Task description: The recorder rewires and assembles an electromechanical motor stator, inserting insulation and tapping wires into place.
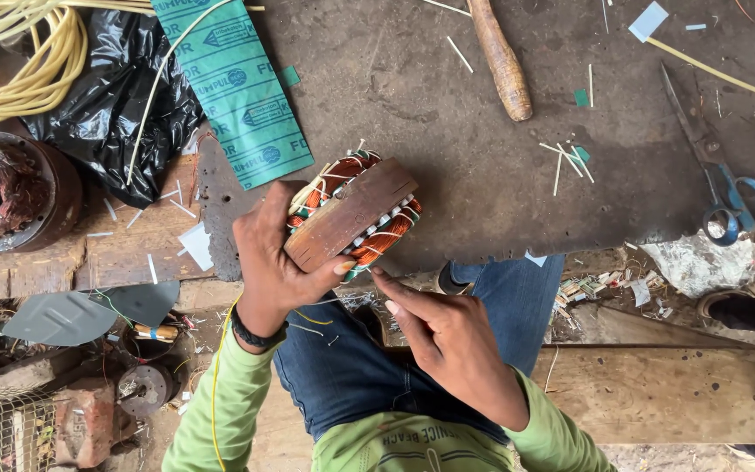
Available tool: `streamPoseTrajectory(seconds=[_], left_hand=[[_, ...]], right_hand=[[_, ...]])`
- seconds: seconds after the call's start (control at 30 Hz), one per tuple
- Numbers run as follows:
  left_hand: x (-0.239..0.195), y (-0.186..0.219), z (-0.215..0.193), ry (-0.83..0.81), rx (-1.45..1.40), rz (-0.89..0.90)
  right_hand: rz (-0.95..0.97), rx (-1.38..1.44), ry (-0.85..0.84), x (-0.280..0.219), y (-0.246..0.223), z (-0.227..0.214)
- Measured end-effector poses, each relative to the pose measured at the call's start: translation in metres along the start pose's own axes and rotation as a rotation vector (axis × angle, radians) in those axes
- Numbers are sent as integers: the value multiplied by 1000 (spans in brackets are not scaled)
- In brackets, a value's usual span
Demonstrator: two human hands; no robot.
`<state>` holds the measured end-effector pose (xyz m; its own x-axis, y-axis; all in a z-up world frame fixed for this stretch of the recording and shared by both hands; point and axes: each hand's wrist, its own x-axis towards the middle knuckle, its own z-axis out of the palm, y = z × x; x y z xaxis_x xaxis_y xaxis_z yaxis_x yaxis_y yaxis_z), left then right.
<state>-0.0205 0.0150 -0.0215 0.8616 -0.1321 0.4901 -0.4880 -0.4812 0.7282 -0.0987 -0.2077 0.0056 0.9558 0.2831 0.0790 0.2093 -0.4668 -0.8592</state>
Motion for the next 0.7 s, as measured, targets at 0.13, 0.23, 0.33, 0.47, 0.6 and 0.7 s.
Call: streamPoseTrajectory(seconds=[0.13,0.23,0.33,0.47,0.6,0.7], left_hand=[[0,1,0,-7,-60,-32],[1,1,0,-11,-50,-46],[1,1,0,-21,-47,-53],[3,1,1,-17,-63,-49],[2,1,0,-10,-9,-42],[4,2,0,-23,-41,-69]], right_hand=[[62,-63,-43,0,0,3],[4,-58,21,-2,3,8],[-27,-25,51,0,3,3],[290,-126,-171,6,5,-5],[24,-15,12,1,1,5],[-155,-105,144,2,-4,5]])
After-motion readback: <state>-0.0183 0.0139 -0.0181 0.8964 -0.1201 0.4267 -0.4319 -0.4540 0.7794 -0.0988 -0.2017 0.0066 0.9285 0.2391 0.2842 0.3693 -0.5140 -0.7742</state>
